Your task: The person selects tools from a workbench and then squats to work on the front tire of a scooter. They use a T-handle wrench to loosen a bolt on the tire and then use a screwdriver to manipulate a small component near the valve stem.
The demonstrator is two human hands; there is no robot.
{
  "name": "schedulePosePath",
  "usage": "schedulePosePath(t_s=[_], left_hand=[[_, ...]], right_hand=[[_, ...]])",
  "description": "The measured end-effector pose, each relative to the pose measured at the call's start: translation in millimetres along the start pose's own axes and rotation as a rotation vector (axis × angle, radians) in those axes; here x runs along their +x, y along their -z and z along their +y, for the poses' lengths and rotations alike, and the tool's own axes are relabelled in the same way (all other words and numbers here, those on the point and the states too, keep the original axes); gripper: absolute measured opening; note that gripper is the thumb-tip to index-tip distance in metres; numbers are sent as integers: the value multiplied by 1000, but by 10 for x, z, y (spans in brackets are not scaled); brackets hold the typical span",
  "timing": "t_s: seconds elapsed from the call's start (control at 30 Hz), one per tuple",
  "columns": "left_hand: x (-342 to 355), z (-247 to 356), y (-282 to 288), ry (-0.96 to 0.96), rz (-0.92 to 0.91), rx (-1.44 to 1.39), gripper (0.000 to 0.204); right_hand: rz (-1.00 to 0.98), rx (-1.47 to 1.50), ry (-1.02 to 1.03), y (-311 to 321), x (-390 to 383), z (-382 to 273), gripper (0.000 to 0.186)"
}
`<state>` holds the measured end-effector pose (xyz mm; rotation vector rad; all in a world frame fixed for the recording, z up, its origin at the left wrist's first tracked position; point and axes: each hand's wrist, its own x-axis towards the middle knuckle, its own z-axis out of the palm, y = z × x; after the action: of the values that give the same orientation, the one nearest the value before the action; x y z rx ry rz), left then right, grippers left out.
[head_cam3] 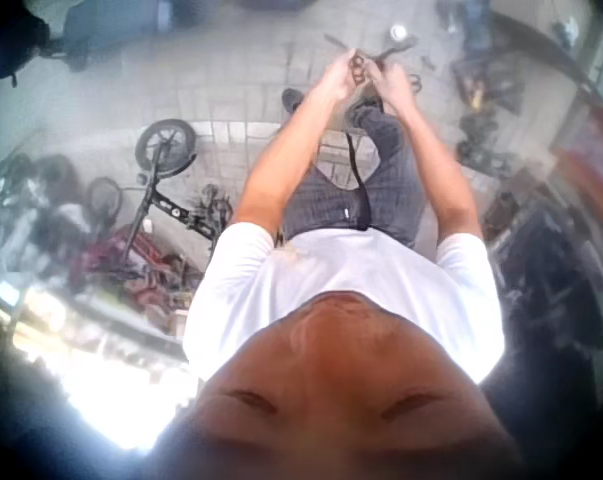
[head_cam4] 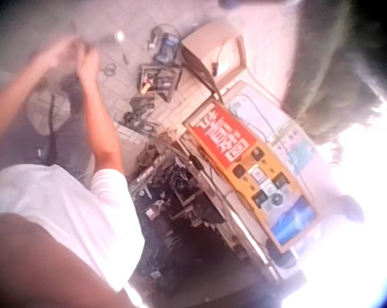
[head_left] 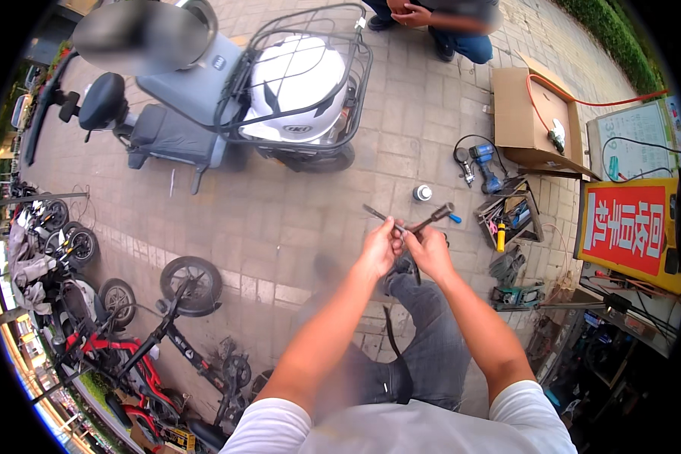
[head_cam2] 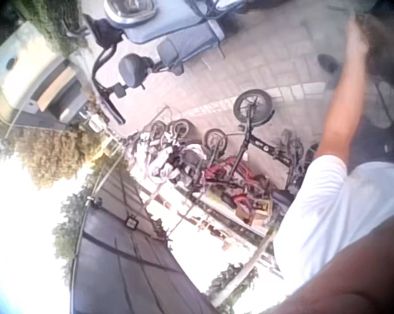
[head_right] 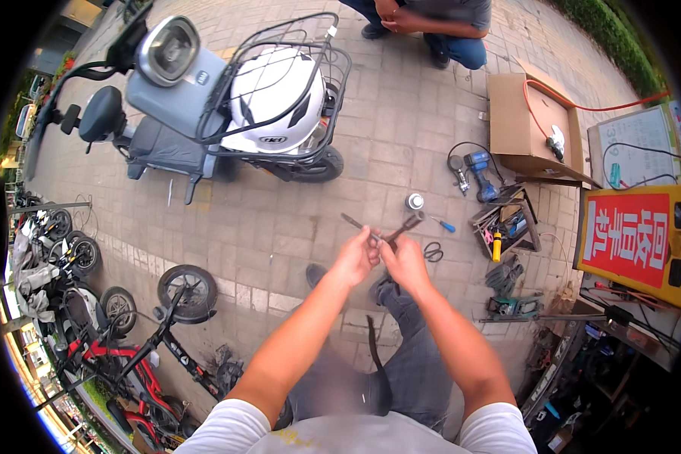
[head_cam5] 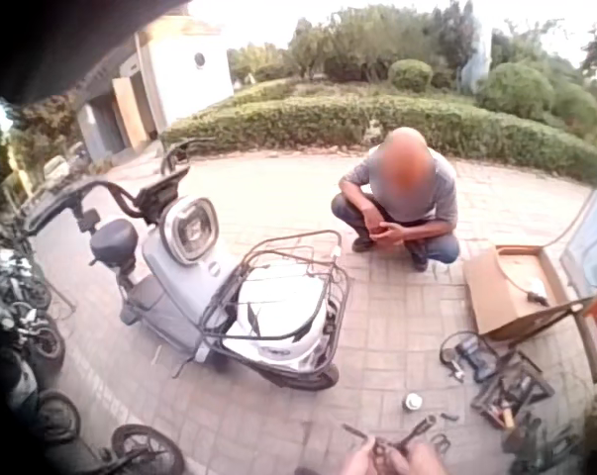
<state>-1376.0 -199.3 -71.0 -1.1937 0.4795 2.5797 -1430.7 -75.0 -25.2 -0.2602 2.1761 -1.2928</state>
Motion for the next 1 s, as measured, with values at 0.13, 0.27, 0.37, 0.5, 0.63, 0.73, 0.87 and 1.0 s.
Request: schedulePosePath(t_s=[0.13,0.27,0.37,0.5,0.63,0.73,0.87,1.0], left_hand=[[1167,426,483,-75,-184,-100,31],[2108,834,702,-244,-353,-110,29],[2611,1053,1022,-374,-492,-176,27],[2761,1101,914,-439,-374,-281,25],[2831,1115,849,-459,-407,-333,25],[2843,1096,941,-420,-467,-330,25],[2909,1030,976,-497,-387,-269,24],[2836,1079,932,-491,-377,-225,24]], right_hand=[[23,-218,312,-333,1057,286,19],[28,-380,544,-565,1982,776,19],[1,-443,720,-827,2426,855,14],[-23,-486,707,-918,2808,1055,20],[-49,-386,669,-902,2897,1076,22],[-83,-244,592,-925,2810,1050,20],[-114,60,359,-993,2730,1074,20],[-99,-90,559,-941,2761,1120,22]])
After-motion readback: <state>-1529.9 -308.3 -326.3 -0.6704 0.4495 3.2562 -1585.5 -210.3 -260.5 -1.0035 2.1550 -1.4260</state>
